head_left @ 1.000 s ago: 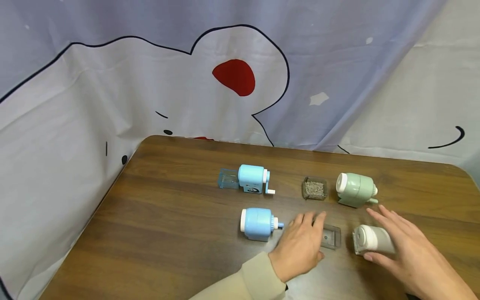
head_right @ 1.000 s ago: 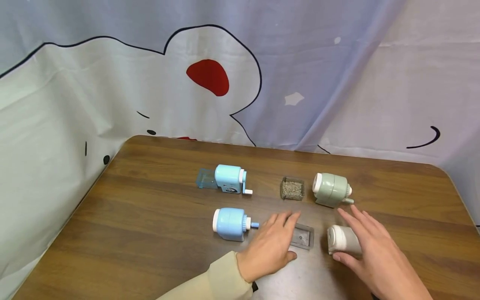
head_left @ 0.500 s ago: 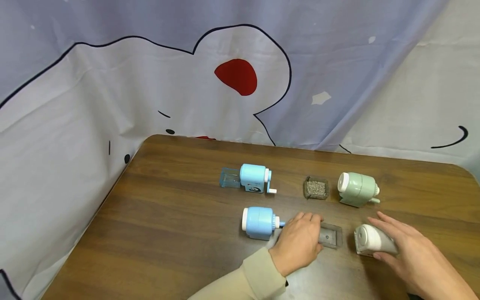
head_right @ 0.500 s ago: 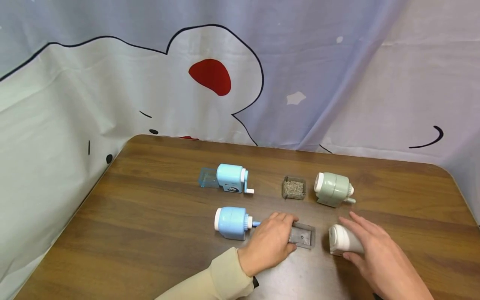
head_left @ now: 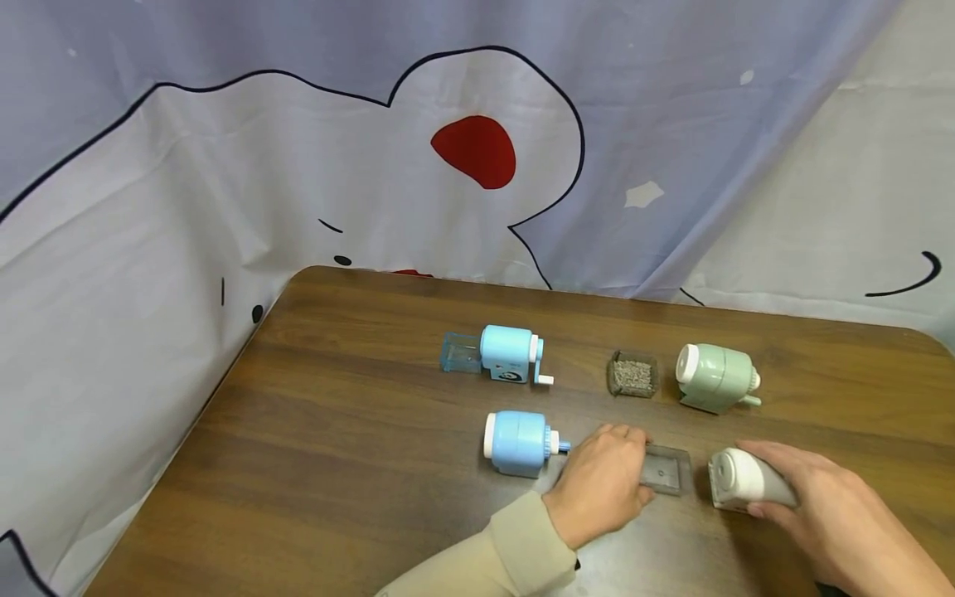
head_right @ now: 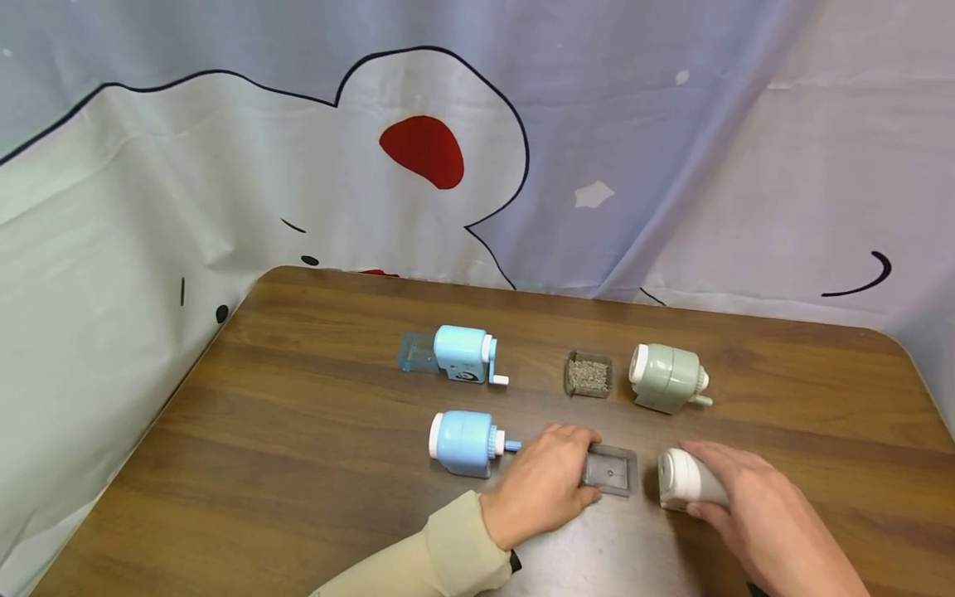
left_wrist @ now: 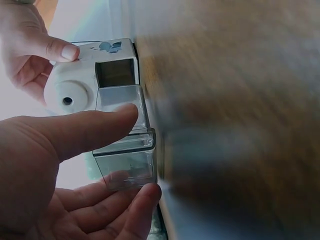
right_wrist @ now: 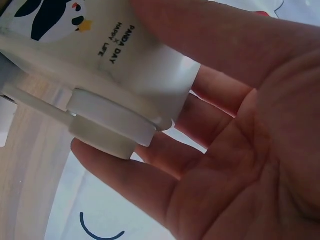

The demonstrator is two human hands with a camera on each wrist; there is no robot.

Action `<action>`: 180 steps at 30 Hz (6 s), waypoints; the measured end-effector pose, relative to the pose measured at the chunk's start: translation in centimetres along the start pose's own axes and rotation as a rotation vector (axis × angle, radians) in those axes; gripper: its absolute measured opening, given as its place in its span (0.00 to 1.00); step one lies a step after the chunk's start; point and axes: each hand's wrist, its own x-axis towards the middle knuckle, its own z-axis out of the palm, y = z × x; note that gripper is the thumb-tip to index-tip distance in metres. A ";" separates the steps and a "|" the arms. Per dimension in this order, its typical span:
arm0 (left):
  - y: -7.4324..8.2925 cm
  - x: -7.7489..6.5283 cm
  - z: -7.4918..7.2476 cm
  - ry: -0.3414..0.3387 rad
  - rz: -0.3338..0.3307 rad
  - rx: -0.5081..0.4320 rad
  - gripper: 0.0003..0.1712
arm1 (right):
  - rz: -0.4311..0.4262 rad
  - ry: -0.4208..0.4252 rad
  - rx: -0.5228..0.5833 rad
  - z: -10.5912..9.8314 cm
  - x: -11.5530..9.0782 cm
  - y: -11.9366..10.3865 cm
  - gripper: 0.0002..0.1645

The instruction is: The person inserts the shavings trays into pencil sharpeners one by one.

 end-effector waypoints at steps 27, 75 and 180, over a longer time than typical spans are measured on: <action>1.8 1.3 0.7 -0.022 0.047 0.019 0.32 | 0.013 -0.030 -0.002 -0.1 0.2 0.5 0.37; 3.6 2.2 1.4 -0.002 0.105 0.099 0.29 | -0.013 -0.014 -0.026 0.0 0.2 0.8 0.37; 4.9 2.5 -0.4 -0.008 0.115 0.024 0.54 | -0.065 -0.030 -0.047 -0.5 0.5 0.9 0.50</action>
